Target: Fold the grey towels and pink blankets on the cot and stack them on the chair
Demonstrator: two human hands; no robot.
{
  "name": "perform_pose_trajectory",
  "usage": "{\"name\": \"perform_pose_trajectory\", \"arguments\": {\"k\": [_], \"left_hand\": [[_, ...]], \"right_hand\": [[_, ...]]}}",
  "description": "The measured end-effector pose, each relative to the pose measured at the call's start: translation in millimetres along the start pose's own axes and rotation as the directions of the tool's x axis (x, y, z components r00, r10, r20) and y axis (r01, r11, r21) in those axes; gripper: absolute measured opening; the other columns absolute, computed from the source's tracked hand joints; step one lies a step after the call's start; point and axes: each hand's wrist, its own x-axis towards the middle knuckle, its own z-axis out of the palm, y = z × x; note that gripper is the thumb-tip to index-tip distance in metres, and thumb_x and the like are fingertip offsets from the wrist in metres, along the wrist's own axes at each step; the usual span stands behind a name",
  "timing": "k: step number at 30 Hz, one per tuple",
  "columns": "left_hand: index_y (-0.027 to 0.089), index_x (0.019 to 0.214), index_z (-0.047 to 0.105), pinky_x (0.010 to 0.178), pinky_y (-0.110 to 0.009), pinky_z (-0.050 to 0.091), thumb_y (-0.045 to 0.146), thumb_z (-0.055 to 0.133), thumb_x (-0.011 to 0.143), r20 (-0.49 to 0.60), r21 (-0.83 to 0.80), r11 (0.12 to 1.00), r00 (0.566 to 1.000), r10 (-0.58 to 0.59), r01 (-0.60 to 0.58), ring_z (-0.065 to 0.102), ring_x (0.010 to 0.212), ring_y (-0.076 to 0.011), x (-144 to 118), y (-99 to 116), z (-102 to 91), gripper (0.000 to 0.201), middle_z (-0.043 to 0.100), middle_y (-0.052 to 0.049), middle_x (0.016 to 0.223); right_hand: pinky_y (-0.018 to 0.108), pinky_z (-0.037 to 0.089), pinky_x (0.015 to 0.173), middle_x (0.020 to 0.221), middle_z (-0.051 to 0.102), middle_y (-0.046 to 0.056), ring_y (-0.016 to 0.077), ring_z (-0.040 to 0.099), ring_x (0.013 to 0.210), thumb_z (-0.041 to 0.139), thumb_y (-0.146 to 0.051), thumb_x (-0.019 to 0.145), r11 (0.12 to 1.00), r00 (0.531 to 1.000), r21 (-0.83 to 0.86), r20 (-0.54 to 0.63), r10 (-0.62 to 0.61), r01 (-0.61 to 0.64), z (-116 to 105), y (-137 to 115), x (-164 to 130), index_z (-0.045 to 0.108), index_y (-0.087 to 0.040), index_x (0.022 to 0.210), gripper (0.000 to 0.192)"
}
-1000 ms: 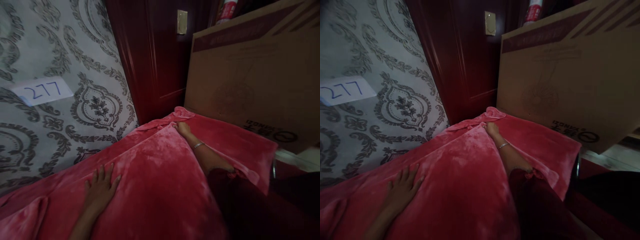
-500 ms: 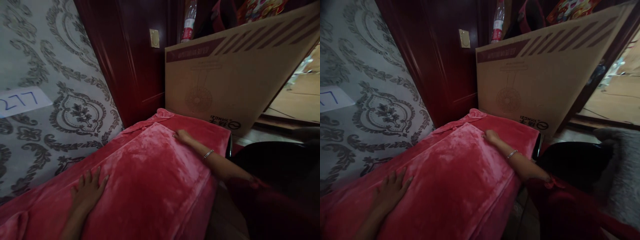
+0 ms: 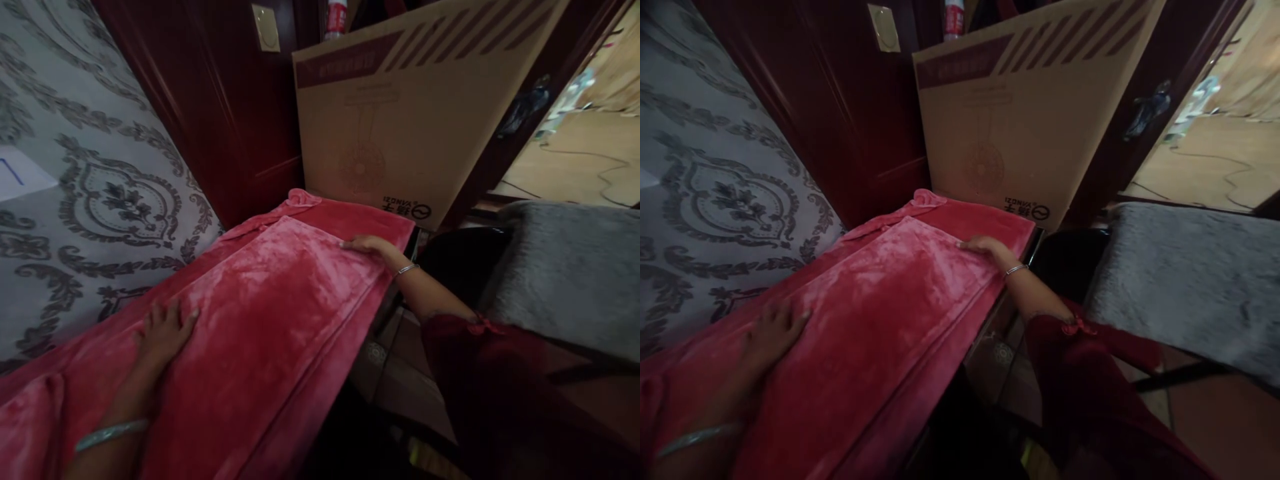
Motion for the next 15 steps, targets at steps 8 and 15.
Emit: {"name": "perform_pose_trajectory", "arguments": {"k": [8,15], "left_hand": [[0.024,0.156,0.04,0.122,-0.061,0.022,0.045,0.04,0.097,0.083,-0.053,0.879,0.875,0.477,-0.474,0.022,0.155,-0.0341,-115.3,52.3,23.4,0.063,0.028,-0.012,0.167],[0.026,0.155,0.042,0.119,-0.068,0.022,0.046,0.042,0.096,0.025,-0.006,0.859,0.858,0.512,-0.512,0.017,0.155,-0.0379,-144.8,54.1,43.4,0.062,0.027,-0.011,0.167]], "right_hand": [[0.027,0.048,0.088,0.128,0.069,0.016,0.0274,0.065,0.114,0.062,-0.052,0.096,0.99,0.994,-0.136,-0.107,0.01,-0.025,27.9,14.2,-40.7,0.069,-0.016,0.127,0.049],[0.027,0.047,0.088,0.123,0.071,0.016,0.0265,0.064,0.116,0.052,-0.048,0.101,0.989,0.966,-0.132,-0.257,0.025,-0.061,40.7,18.2,-54.7,0.071,-0.018,0.122,0.041]]}}
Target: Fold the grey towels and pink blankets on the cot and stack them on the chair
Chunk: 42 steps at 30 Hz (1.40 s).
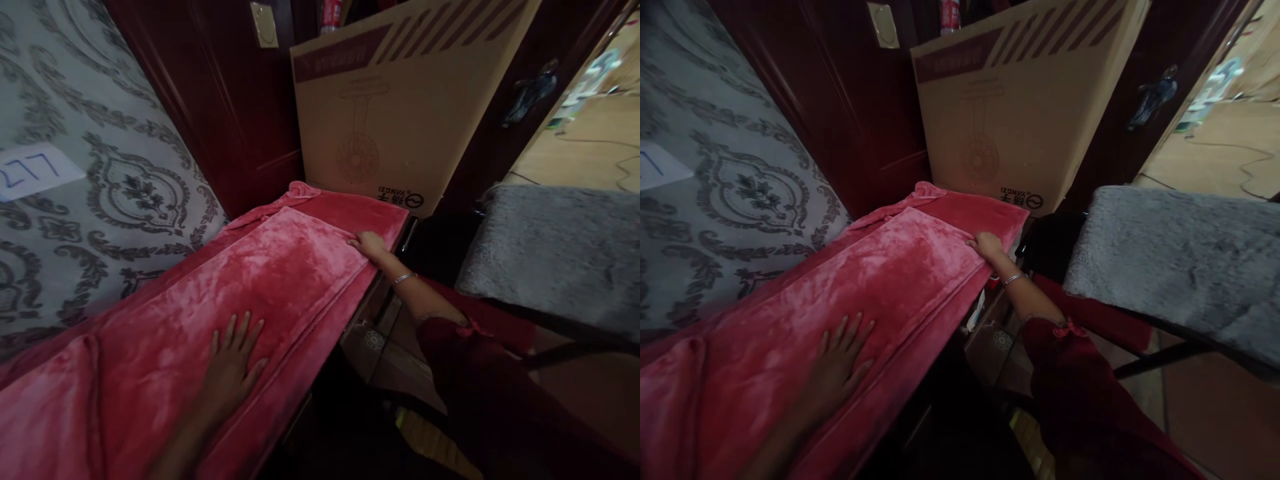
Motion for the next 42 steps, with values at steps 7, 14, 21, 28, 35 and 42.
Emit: {"name": "perform_pose_trajectory", "arguments": {"k": [7,14,21,28,35,42], "left_hand": [[0.027,0.157,0.038,0.119,-0.068,0.02,0.048,0.048,0.096,0.027,-0.042,0.999,1.0,-0.015,0.016,0.019,0.155,-0.0382,2.8,6.9,-10.1,0.065,0.028,-0.012,0.167],[0.028,0.159,0.033,0.122,-0.066,0.014,0.046,0.047,0.097,0.032,-0.06,0.998,0.999,-0.008,0.01,0.013,0.156,-0.0356,-1.7,15.1,-11.9,0.066,0.023,-0.01,0.169],[0.026,0.16,0.029,0.122,-0.065,0.015,0.05,0.042,0.099,0.131,-0.146,0.988,0.991,-0.032,0.051,0.015,0.156,-0.0347,2.1,11.4,-27.3,0.067,0.024,-0.009,0.169],[0.029,0.16,0.031,0.121,-0.068,0.012,0.052,0.042,0.1,0.081,-0.125,0.989,0.994,-0.067,0.077,0.011,0.156,-0.0377,29.7,52.5,-32.9,0.065,0.022,-0.01,0.169],[0.032,0.16,0.03,0.121,-0.071,0.005,0.059,0.047,0.096,0.156,-0.153,0.987,0.987,-0.026,0.05,0.005,0.156,-0.0421,28.5,70.9,-18.3,0.071,0.018,-0.006,0.17],[0.03,0.159,0.032,0.124,-0.062,0.015,0.05,0.039,0.101,0.213,-0.252,0.96,0.975,-0.068,0.122,0.019,0.156,-0.0307,30.5,19.2,-49.4,0.061,0.025,-0.008,0.168]], "right_hand": [[0.025,0.046,0.077,0.115,0.073,0.018,0.0241,0.068,0.102,0.042,-0.058,0.103,1.0,0.998,-0.01,0.064,0.011,-0.01,-9.2,3.8,3.7,0.071,-0.01,0.12,0.059],[0.03,0.046,0.078,0.118,0.071,0.02,0.0293,0.066,0.105,0.046,-0.064,0.098,0.995,1.0,-0.104,-0.022,0.001,-0.003,4.1,14.3,-11.1,0.069,-0.01,0.122,0.063],[0.038,0.047,0.089,0.122,0.067,0.023,0.0331,0.061,0.112,0.049,-0.05,0.1,0.995,0.99,-0.065,-0.118,0.074,-0.082,-4.8,3.0,-29.1,0.064,-0.009,0.129,0.053],[0.059,0.016,0.119,0.167,0.026,0.01,0.0363,0.016,0.152,0.048,-0.053,0.099,0.885,0.874,-0.157,-0.158,-0.46,0.438,11.2,-66.5,-87.8,0.038,-0.029,0.157,0.064],[0.058,0.02,0.12,0.165,0.031,0.007,0.0345,0.024,0.152,0.042,-0.051,0.102,0.889,0.892,-0.134,-0.057,-0.449,0.438,59.8,-57.7,-112.7,0.041,-0.031,0.156,0.057],[0.062,0.028,0.116,0.165,0.031,0.008,0.0385,0.024,0.152,0.034,-0.062,0.102,0.887,0.894,-0.121,0.114,-0.434,0.446,33.1,-75.0,-93.3,0.04,-0.032,0.157,0.063]]}}
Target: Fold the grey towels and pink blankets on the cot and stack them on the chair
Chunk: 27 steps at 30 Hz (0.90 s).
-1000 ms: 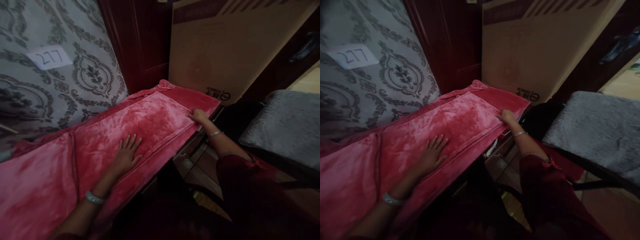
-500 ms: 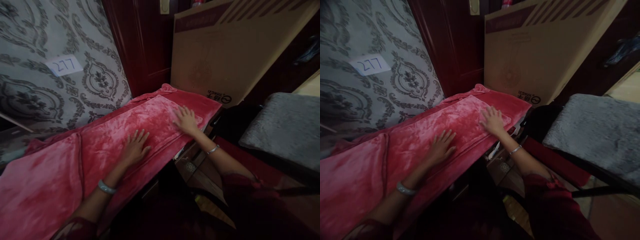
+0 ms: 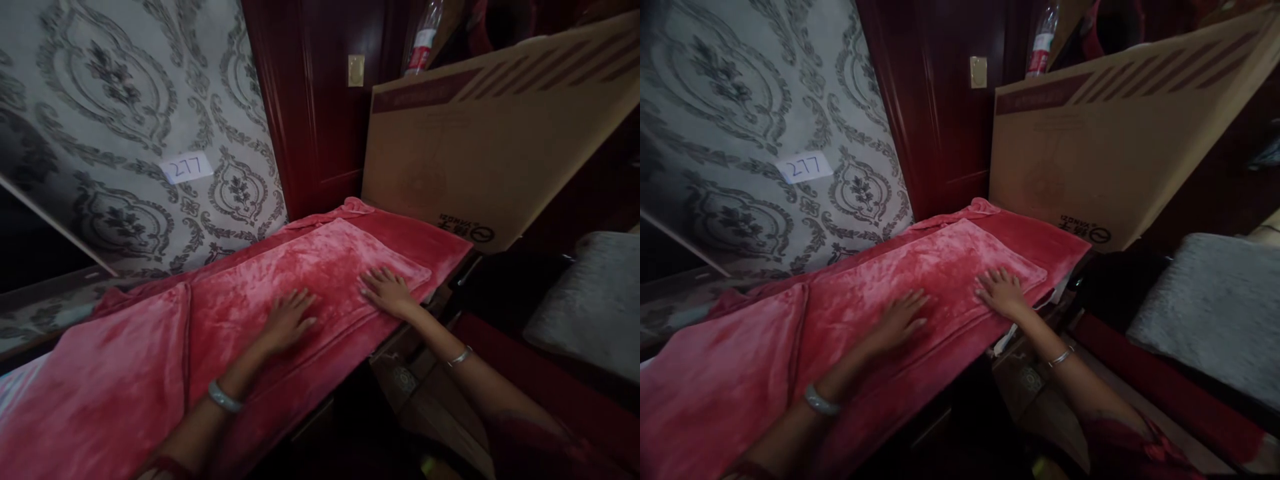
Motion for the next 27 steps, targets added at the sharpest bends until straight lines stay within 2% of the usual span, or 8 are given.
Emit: {"name": "perform_pose_trajectory", "arguments": {"k": [2,5,7,9,14,27], "left_hand": [[0.027,0.159,0.033,0.123,-0.064,0.016,0.046,0.042,0.101,-0.073,0.073,0.99,0.991,-0.113,0.119,0.02,0.155,-0.0321,6.1,-22.1,-16.8,0.062,0.027,-0.011,0.167],[0.024,0.159,0.032,0.121,-0.066,0.018,0.046,0.042,0.1,-0.203,0.161,0.938,0.941,-0.272,0.306,0.019,0.155,-0.0353,16.6,-54.4,-32.5,0.064,0.024,-0.013,0.168],[0.023,0.16,0.031,0.12,-0.067,0.02,0.05,0.039,0.1,-0.257,0.184,0.892,0.896,-0.361,0.412,0.018,0.155,-0.0374,20.8,-71.0,-31.2,0.067,0.023,-0.015,0.168],[0.023,0.16,0.032,0.119,-0.067,0.023,0.053,0.037,0.1,-0.275,0.199,0.854,0.864,-0.422,0.481,0.02,0.154,-0.0389,22.0,-82.4,-21.4,0.067,0.025,-0.015,0.167],[0.025,0.158,0.035,0.116,-0.068,0.026,0.053,0.036,0.1,-0.315,0.23,0.843,0.857,-0.408,0.486,0.024,0.153,-0.0406,20.8,-93.2,3.1,0.064,0.029,-0.014,0.166],[0.024,0.159,0.035,0.117,-0.068,0.023,0.055,0.036,0.1,-0.304,0.192,0.859,0.861,-0.407,0.474,0.024,0.152,-0.042,21.2,-92.1,0.8,0.067,0.028,-0.013,0.167]], "right_hand": [[0.061,0.025,0.118,0.166,0.027,0.009,0.0381,0.02,0.153,0.034,-0.061,0.102,0.999,0.998,0.004,-0.054,-0.04,0.04,-9.6,-16.1,12.2,0.038,-0.03,0.158,0.065],[0.063,0.022,0.119,0.169,0.019,0.009,0.0374,0.014,0.155,0.036,-0.061,0.102,0.985,0.98,0.005,-0.11,-0.169,0.17,-10.0,-42.2,29.6,0.03,-0.031,0.161,0.066],[0.065,0.021,0.118,0.168,0.019,0.008,0.038,0.015,0.154,0.037,-0.063,0.101,0.974,0.971,0.002,-0.083,-0.224,0.225,-0.7,-52.5,37.4,0.031,-0.032,0.16,0.067],[0.066,0.021,0.118,0.168,0.022,0.008,0.0381,0.017,0.154,0.038,-0.064,0.101,0.968,0.967,0.001,-0.052,-0.249,0.249,11.6,-54.7,41.4,0.032,-0.033,0.16,0.067],[0.065,0.022,0.118,0.168,0.02,0.006,0.037,0.017,0.154,0.036,-0.067,0.1,0.965,0.963,-0.003,-0.061,-0.261,0.261,27.9,-45.7,42.8,0.029,-0.033,0.161,0.069],[0.066,0.02,0.119,0.169,0.018,0.006,0.0363,0.014,0.155,0.033,-0.07,0.1,0.967,0.966,0.024,-0.058,-0.253,0.255,28.5,-42.1,43.7,0.029,-0.034,0.16,0.071]]}}
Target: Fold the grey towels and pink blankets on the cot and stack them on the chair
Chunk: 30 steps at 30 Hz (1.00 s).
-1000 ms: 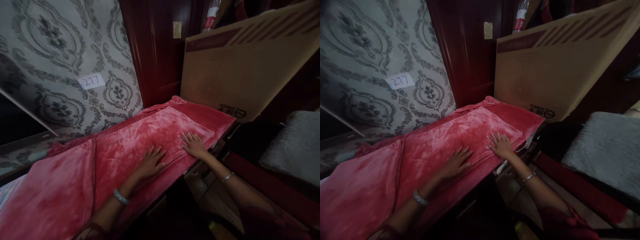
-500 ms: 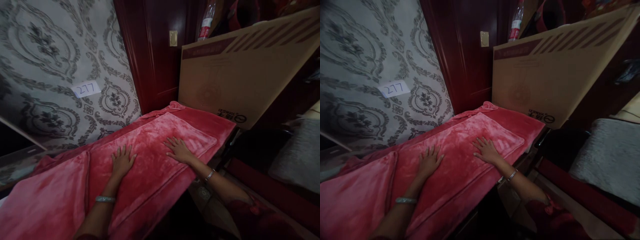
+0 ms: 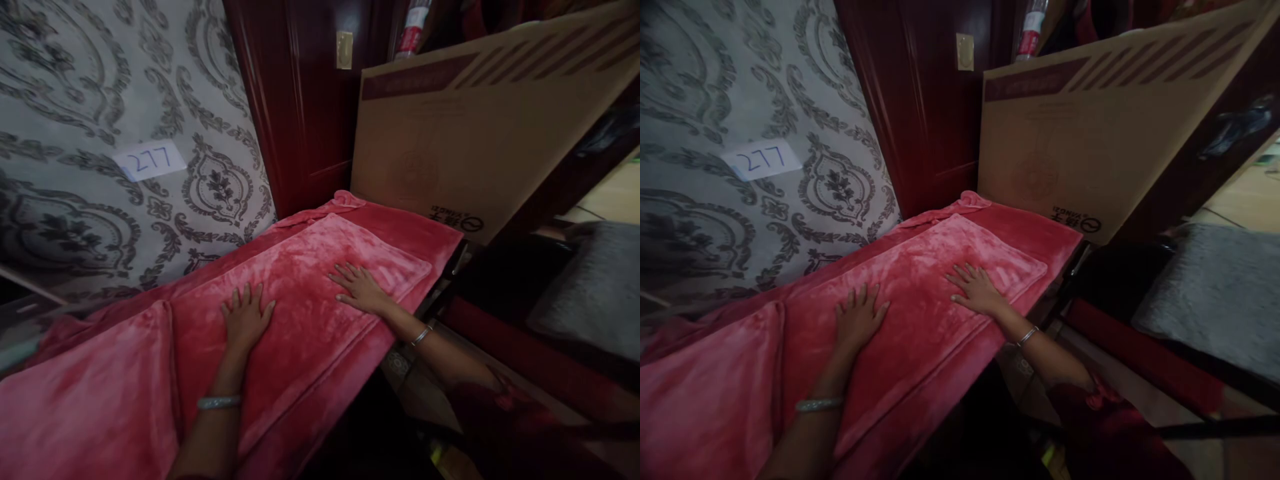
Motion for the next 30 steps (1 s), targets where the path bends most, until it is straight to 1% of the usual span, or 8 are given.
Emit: {"name": "perform_pose_trajectory", "arguments": {"k": [10,13,16,18,20,23,26,30], "left_hand": [[0.023,0.159,0.035,0.114,-0.07,0.026,0.056,0.032,0.099,-0.036,0.01,1.0,0.999,0.021,-0.02,0.025,0.151,-0.0424,6.7,-2.3,4.0,0.068,0.03,-0.014,0.166],[0.023,0.159,0.035,0.113,-0.07,0.027,0.056,0.03,0.099,-0.017,0.001,1.0,1.0,0.012,-0.012,0.026,0.151,-0.0422,8.2,-1.9,2.5,0.068,0.03,-0.014,0.166],[0.024,0.159,0.035,0.112,-0.07,0.029,0.057,0.03,0.099,-0.032,-0.019,1.0,0.999,0.02,-0.021,0.028,0.15,-0.0425,7.8,-1.4,1.6,0.068,0.03,-0.014,0.166],[0.024,0.158,0.036,0.113,-0.071,0.028,0.057,0.03,0.098,-0.046,-0.027,0.999,0.999,0.023,-0.024,0.028,0.15,-0.0427,6.7,-0.8,1.5,0.069,0.03,-0.014,0.166],[0.025,0.158,0.036,0.112,-0.071,0.028,0.056,0.031,0.098,-0.048,-0.038,0.999,0.999,0.019,-0.021,0.028,0.15,-0.0427,5.8,0.3,0.6,0.068,0.03,-0.014,0.166],[0.026,0.159,0.035,0.113,-0.07,0.029,0.054,0.032,0.098,-0.051,-0.05,0.999,0.999,0.013,-0.015,0.028,0.15,-0.0422,4.4,2.8,-6.1,0.067,0.029,-0.013,0.167],[0.023,0.159,0.033,0.116,-0.068,0.027,0.052,0.033,0.099,0.018,-0.044,0.999,1.0,0.013,-0.012,0.028,0.151,-0.0413,-3.5,5.9,-21.6,0.067,0.03,-0.015,0.166],[0.021,0.161,0.03,0.122,-0.062,0.017,0.052,0.04,0.099,0.02,-0.013,0.991,0.991,0.133,-0.133,0.023,0.154,-0.0371,-38.9,11.0,-36.2,0.07,0.027,-0.015,0.167]], "right_hand": [[0.065,0.015,0.12,0.169,0.016,0.006,0.0366,0.011,0.155,0.038,-0.07,0.098,0.999,0.998,0.044,0.058,0.028,-0.031,-12.6,-6.8,3.1,0.028,-0.035,0.161,0.072],[0.062,0.019,0.12,0.168,0.021,0.008,0.0359,0.016,0.154,0.039,-0.07,0.098,0.998,0.998,0.065,0.062,0.007,-0.011,-23.1,2.2,-0.8,0.03,-0.032,0.161,0.074],[0.059,0.022,0.12,0.166,0.027,0.009,0.0335,0.023,0.153,0.031,-0.065,0.102,0.987,0.986,0.018,-0.044,0.163,-0.162,-32.1,28.3,-16.2,0.032,-0.03,0.161,0.069],[0.062,0.023,0.118,0.166,0.028,0.01,0.0351,0.024,0.152,0.029,-0.062,0.103,0.946,0.943,-0.042,-0.095,0.318,-0.323,-32.1,49.7,-29.0,0.034,-0.029,0.16,0.066],[0.063,0.025,0.117,0.166,0.026,0.009,0.0367,0.024,0.152,0.031,-0.061,0.102,0.906,0.91,-0.093,-0.092,0.404,-0.412,-27.2,67.2,-39.3,0.036,-0.03,0.159,0.065],[0.061,0.025,0.117,0.167,0.025,0.008,0.0364,0.024,0.152,0.032,-0.062,0.102,0.894,0.903,-0.124,-0.086,0.422,-0.43,-17.7,78.8,-46.0,0.038,-0.031,0.158,0.064],[0.063,0.026,0.116,0.166,0.028,0.008,0.037,0.027,0.15,0.029,-0.064,0.102,0.903,0.909,-0.111,-0.103,0.405,-0.415,-14.3,77.7,-47.2,0.039,-0.031,0.157,0.065],[0.065,0.024,0.116,0.165,0.031,0.009,0.0369,0.026,0.151,0.027,-0.064,0.101,0.908,0.908,-0.078,-0.117,0.403,-0.413,-15.1,76.4,-50.0,0.041,-0.031,0.157,0.066]]}}
